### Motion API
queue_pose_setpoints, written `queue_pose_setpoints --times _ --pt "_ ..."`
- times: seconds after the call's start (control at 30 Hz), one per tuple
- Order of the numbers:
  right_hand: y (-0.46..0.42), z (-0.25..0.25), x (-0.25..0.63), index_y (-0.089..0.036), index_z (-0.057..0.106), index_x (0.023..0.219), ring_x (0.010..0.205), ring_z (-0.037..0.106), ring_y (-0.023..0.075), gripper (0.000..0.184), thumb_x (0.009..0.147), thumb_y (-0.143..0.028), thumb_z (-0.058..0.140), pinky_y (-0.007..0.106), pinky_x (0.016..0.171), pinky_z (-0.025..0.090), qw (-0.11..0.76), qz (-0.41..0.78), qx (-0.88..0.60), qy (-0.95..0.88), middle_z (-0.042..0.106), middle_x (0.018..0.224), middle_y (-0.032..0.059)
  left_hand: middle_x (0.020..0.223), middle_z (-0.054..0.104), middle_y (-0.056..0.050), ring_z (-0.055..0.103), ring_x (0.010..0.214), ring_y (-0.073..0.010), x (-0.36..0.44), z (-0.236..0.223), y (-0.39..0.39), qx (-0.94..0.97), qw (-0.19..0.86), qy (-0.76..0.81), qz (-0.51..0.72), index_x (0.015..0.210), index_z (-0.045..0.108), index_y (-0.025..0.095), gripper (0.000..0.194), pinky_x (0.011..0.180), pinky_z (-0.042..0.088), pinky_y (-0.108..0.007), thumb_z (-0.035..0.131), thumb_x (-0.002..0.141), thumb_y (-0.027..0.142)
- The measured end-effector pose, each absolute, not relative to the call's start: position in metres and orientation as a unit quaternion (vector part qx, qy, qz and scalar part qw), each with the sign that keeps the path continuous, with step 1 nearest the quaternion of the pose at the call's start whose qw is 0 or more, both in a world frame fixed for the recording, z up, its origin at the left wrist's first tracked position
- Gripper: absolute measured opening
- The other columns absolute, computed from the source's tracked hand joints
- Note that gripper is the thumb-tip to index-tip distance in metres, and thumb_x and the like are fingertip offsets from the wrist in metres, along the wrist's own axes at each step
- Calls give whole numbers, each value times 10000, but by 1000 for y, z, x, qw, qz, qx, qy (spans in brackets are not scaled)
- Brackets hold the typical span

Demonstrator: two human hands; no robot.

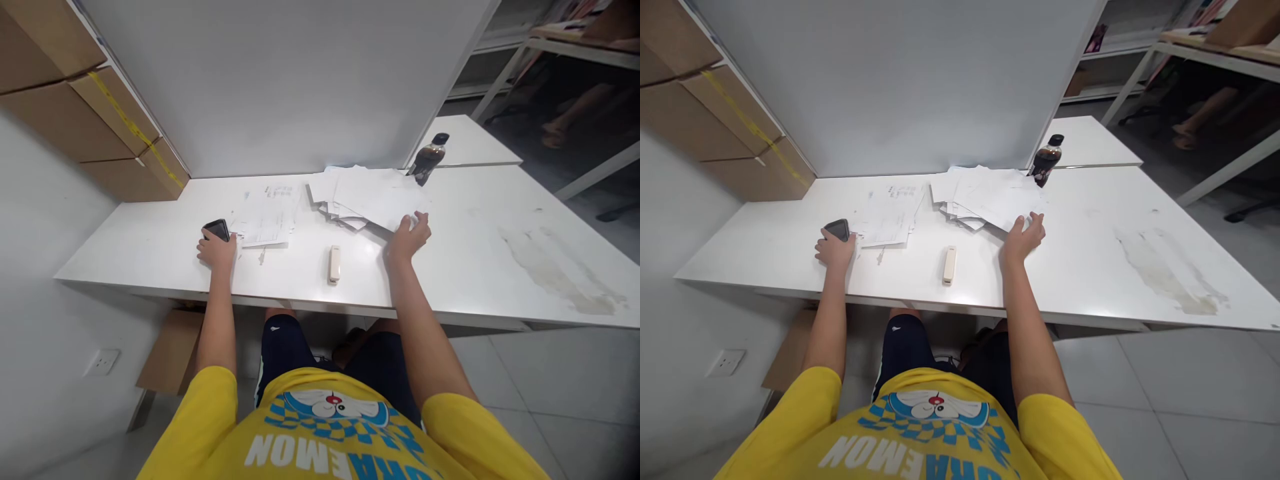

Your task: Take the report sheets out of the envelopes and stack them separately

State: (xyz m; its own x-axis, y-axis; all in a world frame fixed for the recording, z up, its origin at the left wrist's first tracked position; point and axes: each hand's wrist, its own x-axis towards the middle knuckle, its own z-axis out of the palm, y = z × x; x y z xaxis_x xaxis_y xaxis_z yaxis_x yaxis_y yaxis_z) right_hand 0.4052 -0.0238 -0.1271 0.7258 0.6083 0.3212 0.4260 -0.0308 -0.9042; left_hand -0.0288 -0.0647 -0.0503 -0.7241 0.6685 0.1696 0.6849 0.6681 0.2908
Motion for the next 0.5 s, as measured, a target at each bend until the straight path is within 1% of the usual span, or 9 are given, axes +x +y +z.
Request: queue_pose_setpoints --times 0.13,0.23,0.3,0.4,0.5 --pt "-22 -125 403 -186 566 1230 1315 438 253 373 925 -350 429 465 1115 328 612 95 -701 -352 563 1323 109 1379 501 -247 442 1278 -415 -52 -47 -59 -389 7 -906 -167 1434 370 93 839 1040 372 -559 635 725 456" --pt "-21 -126 404 -181 560 1223 1302 449 240 366 934 -355 417 451 1108 344 631 108 -690 -339 536 1344 114 1384 512 -229 436 1279 -425 -68 -43 -59 -441 -18 -887 -136 1451 349 122 865 1037 372 -575 649 701 433" --pt "-20 -127 405 -173 560 1211 1301 448 239 355 936 -349 419 449 1113 339 637 106 -686 -335 542 1325 114 1391 506 -236 431 1284 -430 -72 -42 -59 -461 -18 -878 -126 1463 326 115 883 1034 381 -573 647 709 443" --pt "-18 -128 406 -175 557 1204 1302 446 243 341 934 -340 430 459 1120 334 640 101 -688 -327 553 1294 103 1366 521 -245 442 1279 -424 -68 -44 -60 -465 3 -876 -130 1438 351 99 825 1023 405 -558 629 746 453" --pt "-17 -131 408 -184 550 1213 1300 452 246 343 939 -351 430 473 1114 344 641 98 -690 -321 537 1308 103 1331 542 -247 461 1261 -421 -60 -46 -60 -453 17 -881 -133 1403 383 98 752 1003 426 -554 629 765 410"
